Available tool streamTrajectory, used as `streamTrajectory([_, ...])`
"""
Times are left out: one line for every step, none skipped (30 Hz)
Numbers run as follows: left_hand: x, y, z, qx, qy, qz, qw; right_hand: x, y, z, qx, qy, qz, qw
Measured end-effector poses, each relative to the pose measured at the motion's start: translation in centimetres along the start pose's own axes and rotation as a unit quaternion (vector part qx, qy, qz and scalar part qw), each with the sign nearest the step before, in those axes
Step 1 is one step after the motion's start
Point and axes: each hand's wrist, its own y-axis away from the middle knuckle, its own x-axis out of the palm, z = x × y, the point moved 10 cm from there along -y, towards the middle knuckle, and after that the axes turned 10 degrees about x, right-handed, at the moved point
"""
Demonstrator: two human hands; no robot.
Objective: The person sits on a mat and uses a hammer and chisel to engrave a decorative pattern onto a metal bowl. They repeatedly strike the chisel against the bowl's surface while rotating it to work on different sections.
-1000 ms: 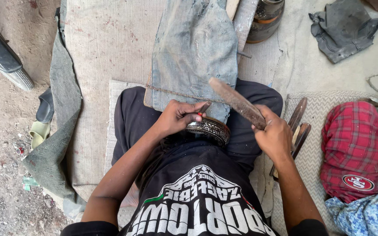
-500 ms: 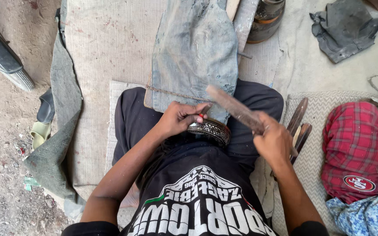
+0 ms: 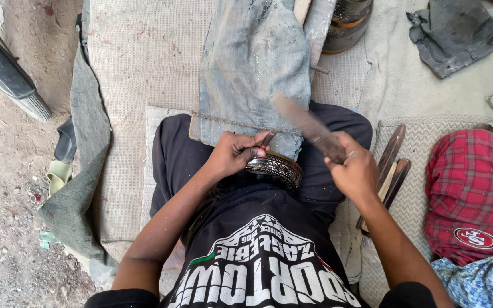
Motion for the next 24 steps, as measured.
streamTrajectory([0.0, -0.1, -0.1, 0.008, 0.01, 0.0, 1.0, 0.3, -0.1, -0.8, 0.04, -0.121, 0.029, 0.991])
streamTrajectory([0.1, -0.1, 0.1, -0.003, 0.016, 0.002, 1.0, -0.1, 0.2, 0.1, -0.008, -0.004, -0.011, 1.0])
streamTrajectory([0.2, -0.1, 0.3, -0.014, 0.022, 0.003, 1.0, -0.3, 0.5, 1.0, -0.057, 0.114, -0.051, 0.99])
streamTrajectory([0.2, -0.1, 0.5, -0.024, 0.027, 0.005, 0.999, -0.2, 1.0, 2.0, -0.106, 0.23, -0.089, 0.963])
streamTrajectory([0.2, -0.1, 0.5, -0.024, 0.013, 0.009, 1.0, -0.2, 0.6, 0.9, -0.057, 0.098, -0.048, 0.992])
streamTrajectory([0.2, -0.1, 0.5, -0.024, -0.001, 0.014, 1.0, 0.2, 0.4, -0.3, -0.006, -0.037, -0.006, 0.999])
streamTrajectory([0.2, -0.1, 0.4, -0.025, -0.014, 0.017, 0.999, 0.9, 0.3, -1.3, 0.044, -0.17, 0.038, 0.984])
streamTrajectory([0.3, -0.1, 0.4, -0.027, -0.006, 0.016, 0.999, 0.5, 0.5, -0.6, 0.0, -0.041, -0.001, 0.999])
streamTrajectory([0.3, -0.1, 0.4, -0.028, 0.001, 0.016, 0.999, 0.3, 0.9, 0.2, -0.044, 0.089, -0.039, 0.994])
streamTrajectory([0.3, -0.1, 0.3, -0.029, 0.008, 0.015, 0.999, 0.4, 1.3, 1.1, -0.088, 0.217, -0.076, 0.969])
streamTrajectory([0.4, -0.1, 0.2, -0.028, 0.005, 0.016, 0.999, 0.2, 1.2, 0.2, -0.049, 0.098, -0.054, 0.993])
streamTrajectory([0.4, -0.2, 0.2, -0.027, 0.002, 0.018, 0.999, 0.2, 1.1, -0.7, -0.008, -0.023, -0.03, 0.999])
streamTrajectory([0.4, -0.2, 0.2, -0.026, -0.001, 0.019, 0.999, 0.5, 1.0, -1.5, 0.031, -0.143, -0.005, 0.989])
streamTrajectory([0.4, -0.2, 0.1, -0.024, 0.006, 0.02, 1.0, 0.3, 1.3, -0.9, 0.0, -0.054, -0.024, 0.998])
streamTrajectory([0.5, -0.3, 0.0, -0.021, 0.013, 0.021, 0.999, 0.2, 1.5, -0.2, -0.031, 0.036, -0.043, 0.998])
streamTrajectory([0.5, -0.3, -0.1, -0.017, 0.02, 0.022, 0.999, 0.2, 1.8, 0.5, -0.062, 0.125, -0.062, 0.988])
streamTrajectory([0.5, -0.3, 0.0, -0.018, 0.01, 0.022, 1.0, 0.1, 1.7, -0.1, -0.028, 0.065, -0.051, 0.996])
streamTrajectory([0.5, -0.3, 0.0, -0.019, 0.0, 0.024, 1.0, 0.1, 1.6, -0.7, 0.009, 0.003, -0.04, 0.999])
streamTrajectory([0.5, -0.3, 0.0, -0.02, -0.009, 0.026, 0.999, 0.1, 1.5, -1.4, 0.045, -0.058, -0.029, 0.997])
streamTrajectory([0.5, -0.2, 0.0, -0.021, 0.001, 0.026, 0.999, 0.1, 1.7, -1.0, 0.031, 0.006, -0.038, 0.999])
streamTrajectory([0.5, -0.2, 0.0, -0.022, 0.012, 0.027, 0.999, 0.2, 1.8, -0.6, 0.017, 0.071, -0.046, 0.996])
streamTrajectory([0.6, -0.3, -0.1, -0.021, 0.022, 0.028, 0.999, 0.2, 2.0, -0.2, 0.002, 0.134, -0.056, 0.989])
streamTrajectory([0.6, -0.3, -0.2, -0.021, 0.02, 0.029, 0.999, 0.4, 2.0, -1.3, 0.055, 0.104, -0.043, 0.992])
streamTrajectory([0.6, -0.3, -0.3, -0.022, 0.019, 0.032, 0.999, 0.6, 2.1, -2.5, 0.11, 0.072, -0.029, 0.991])
